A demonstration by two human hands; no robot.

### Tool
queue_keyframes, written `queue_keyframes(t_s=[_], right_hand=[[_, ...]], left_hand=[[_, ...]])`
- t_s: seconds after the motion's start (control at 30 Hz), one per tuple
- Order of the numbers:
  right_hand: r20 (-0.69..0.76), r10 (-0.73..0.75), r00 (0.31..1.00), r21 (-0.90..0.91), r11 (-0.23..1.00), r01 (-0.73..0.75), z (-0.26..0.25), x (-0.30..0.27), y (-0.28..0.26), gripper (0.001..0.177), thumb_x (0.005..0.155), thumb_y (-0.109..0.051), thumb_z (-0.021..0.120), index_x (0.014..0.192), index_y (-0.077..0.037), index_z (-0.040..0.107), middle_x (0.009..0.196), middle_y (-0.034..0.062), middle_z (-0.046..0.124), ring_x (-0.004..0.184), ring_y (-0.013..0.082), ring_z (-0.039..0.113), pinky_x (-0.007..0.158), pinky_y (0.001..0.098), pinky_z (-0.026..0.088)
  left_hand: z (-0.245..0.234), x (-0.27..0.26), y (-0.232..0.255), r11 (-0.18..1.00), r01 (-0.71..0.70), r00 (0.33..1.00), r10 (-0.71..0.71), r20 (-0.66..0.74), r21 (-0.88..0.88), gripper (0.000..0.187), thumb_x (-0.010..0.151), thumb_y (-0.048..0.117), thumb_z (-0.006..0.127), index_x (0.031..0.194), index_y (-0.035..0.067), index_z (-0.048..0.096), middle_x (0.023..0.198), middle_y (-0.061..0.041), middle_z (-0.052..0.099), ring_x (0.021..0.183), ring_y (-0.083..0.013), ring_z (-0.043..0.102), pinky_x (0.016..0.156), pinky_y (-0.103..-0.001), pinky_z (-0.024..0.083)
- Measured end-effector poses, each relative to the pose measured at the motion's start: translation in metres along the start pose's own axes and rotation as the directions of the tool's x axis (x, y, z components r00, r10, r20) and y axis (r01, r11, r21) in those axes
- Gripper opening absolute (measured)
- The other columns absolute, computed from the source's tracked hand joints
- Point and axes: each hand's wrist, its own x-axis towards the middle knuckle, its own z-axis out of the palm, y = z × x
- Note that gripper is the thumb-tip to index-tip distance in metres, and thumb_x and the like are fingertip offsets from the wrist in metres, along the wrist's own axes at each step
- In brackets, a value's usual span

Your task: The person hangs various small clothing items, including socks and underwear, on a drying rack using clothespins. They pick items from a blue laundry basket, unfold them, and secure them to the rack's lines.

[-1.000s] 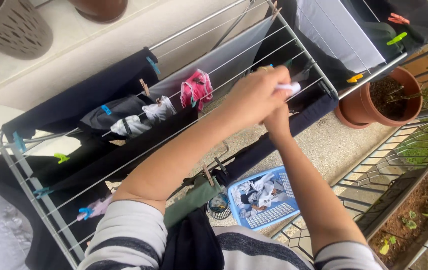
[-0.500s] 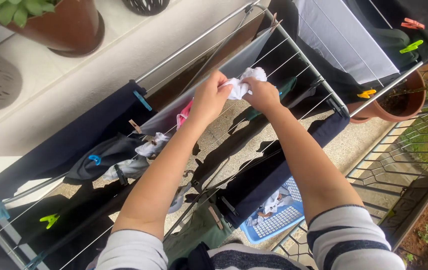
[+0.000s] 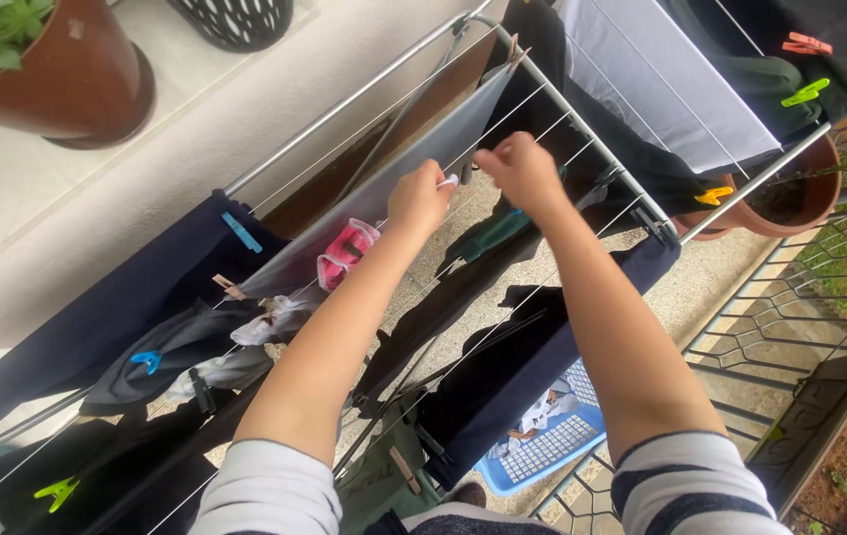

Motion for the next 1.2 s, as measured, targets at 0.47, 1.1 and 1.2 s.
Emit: queue_keyframes(t_s=[0.47,1.1,1.2], right_hand=[[0.036,0.010,0.999,0.754,0.656,-0.034,-0.072,-0.087,0.069,0.036,0.110,-0.027,0.054,0.139,-0.006,0.058,0.078,0.0055,0.054,0.055,0.0090,0.047,0.042,0.0231,0.046],[-0.048,-0.002,0.999,0.845,0.534,0.041,-0.035,-0.076,0.030,0.029,0.102,-0.008,0.065,0.125,0.008,0.063,0.076,0.0055,0.054,0.061,0.0084,0.048,0.047,0.0202,0.041],[-0.061,-0.119,0.991,0.770,0.627,0.123,-0.022,-0.068,0.015,0.031,0.103,-0.009,0.064,0.129,0.008,0.062,0.067,0.0075,0.053,0.053,0.0139,0.054,0.042,0.0201,0.033]], left_hand=[[0.059,0.063,0.053,0.961,-0.262,0.935,0.277,-0.222,0.092,0.012,0.096,0.021,0.064,0.096,0.012,0.057,0.087,-0.016,0.068,0.093,-0.0379,0.069,0.080,-0.048,0.059],[0.042,0.017,-0.018,0.991,-0.128,0.896,0.127,-0.425,0.027,0.014,0.099,0.026,0.062,0.099,0.013,0.058,0.087,-0.014,0.061,0.092,-0.0369,0.065,0.082,-0.045,0.055],[0.021,-0.004,-0.015,0.988,0.067,0.921,-0.008,-0.389,0.138,0.016,0.099,0.036,0.063,0.099,0.022,0.058,0.087,-0.004,0.063,0.093,-0.0259,0.066,0.080,-0.040,0.056]])
